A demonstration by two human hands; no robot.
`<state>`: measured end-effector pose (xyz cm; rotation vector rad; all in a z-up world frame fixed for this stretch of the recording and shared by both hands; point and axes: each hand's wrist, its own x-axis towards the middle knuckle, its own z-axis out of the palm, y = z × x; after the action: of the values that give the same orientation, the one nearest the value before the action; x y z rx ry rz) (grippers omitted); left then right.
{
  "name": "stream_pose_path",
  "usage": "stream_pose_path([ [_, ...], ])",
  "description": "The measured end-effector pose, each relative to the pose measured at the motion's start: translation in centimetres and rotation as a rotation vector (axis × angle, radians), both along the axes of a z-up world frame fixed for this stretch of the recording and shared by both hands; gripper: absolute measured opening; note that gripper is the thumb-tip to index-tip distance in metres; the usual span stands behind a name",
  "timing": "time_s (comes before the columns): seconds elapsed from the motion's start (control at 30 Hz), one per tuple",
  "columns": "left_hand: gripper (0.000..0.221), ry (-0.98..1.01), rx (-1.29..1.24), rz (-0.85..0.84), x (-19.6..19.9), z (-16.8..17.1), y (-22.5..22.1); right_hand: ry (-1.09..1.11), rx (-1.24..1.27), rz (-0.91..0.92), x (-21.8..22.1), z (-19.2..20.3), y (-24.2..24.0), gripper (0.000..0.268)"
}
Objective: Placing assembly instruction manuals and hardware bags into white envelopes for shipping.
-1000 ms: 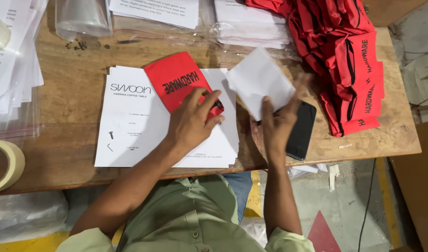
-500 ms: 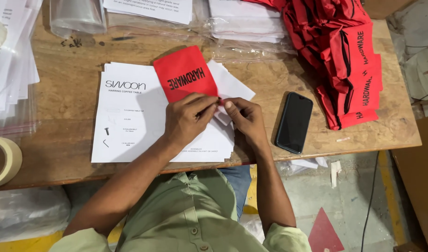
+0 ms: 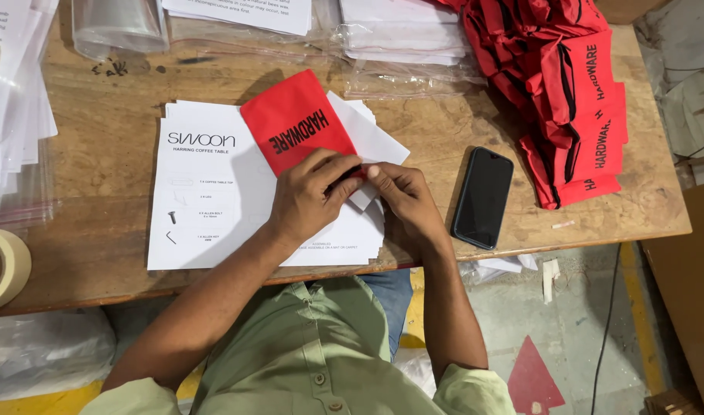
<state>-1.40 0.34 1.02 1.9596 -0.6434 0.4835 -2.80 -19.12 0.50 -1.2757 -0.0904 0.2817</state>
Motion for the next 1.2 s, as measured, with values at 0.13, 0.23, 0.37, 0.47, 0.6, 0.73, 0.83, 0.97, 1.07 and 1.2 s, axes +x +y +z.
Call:
stream_pose_path([
  [0.13, 0.022, 0.007, 0.003, 0.028, 0.1, -0.8, 0.2, 0.047, 0.019, -0.065, 0.1, 0.0, 0.5, 0.031],
  [0.23, 0.018, -0.003, -0.076, 0.013, 0.0, -1.0, 0.5, -0.036, -0.092, -0.059, 0.3, 0.9, 1.4, 0.020],
  [0.37, 0.021, -0.133, -0.007, 0.023, -0.1, -0.3, 0.6, 0.012, -0.059, -0.156, 0.9, -1.2, 1.3, 0.018],
  [0.47, 0.020, -0.265, 0.113, 0.060, -0.1, 0.0, 1.0, 0.001, -0.157, -0.201, 1.3, -2.1, 1.0, 0.017],
  [0.6, 0.018, -0.218, 0.466, 0.011, -1.6, 0.2, 3.5, -0.048, -0.320, -0.420, 1.9, -2.0, 1.8, 0.021],
  [0.73, 0.020, -0.099, 0.509, -0.006, -3.6, 0.7, 6.1, -0.001, -0.189, -0.407, 1.4, 1.3, 3.2, 0.020],
  [0.83, 0.015, -0.016, 0.516, -0.011, -3.6, 2.2, 6.1, -0.102, -0.749, -0.366, 1.7, 1.3, 3.5, 0.026],
  [0.97, 0.021, 0.059, 0.367, 0.061, -2.0, 2.6, 4.2, -0.150, -0.626, -0.327, 2.6, -2.1, 1.7, 0.020],
  [1.07, 0.027, 0.166, 0.355, 0.099, -0.9, 1.9, 2.9, -0.177, -0.495, -0.382, 2.2, -2.1, 1.8, 0.018],
  [1.2, 0.019, 0.271, 0.332, 0.146, -0.2, -0.3, 2.8, 0.049, -0.303, -0.705, 1.2, 1.6, 3.1, 0.022],
])
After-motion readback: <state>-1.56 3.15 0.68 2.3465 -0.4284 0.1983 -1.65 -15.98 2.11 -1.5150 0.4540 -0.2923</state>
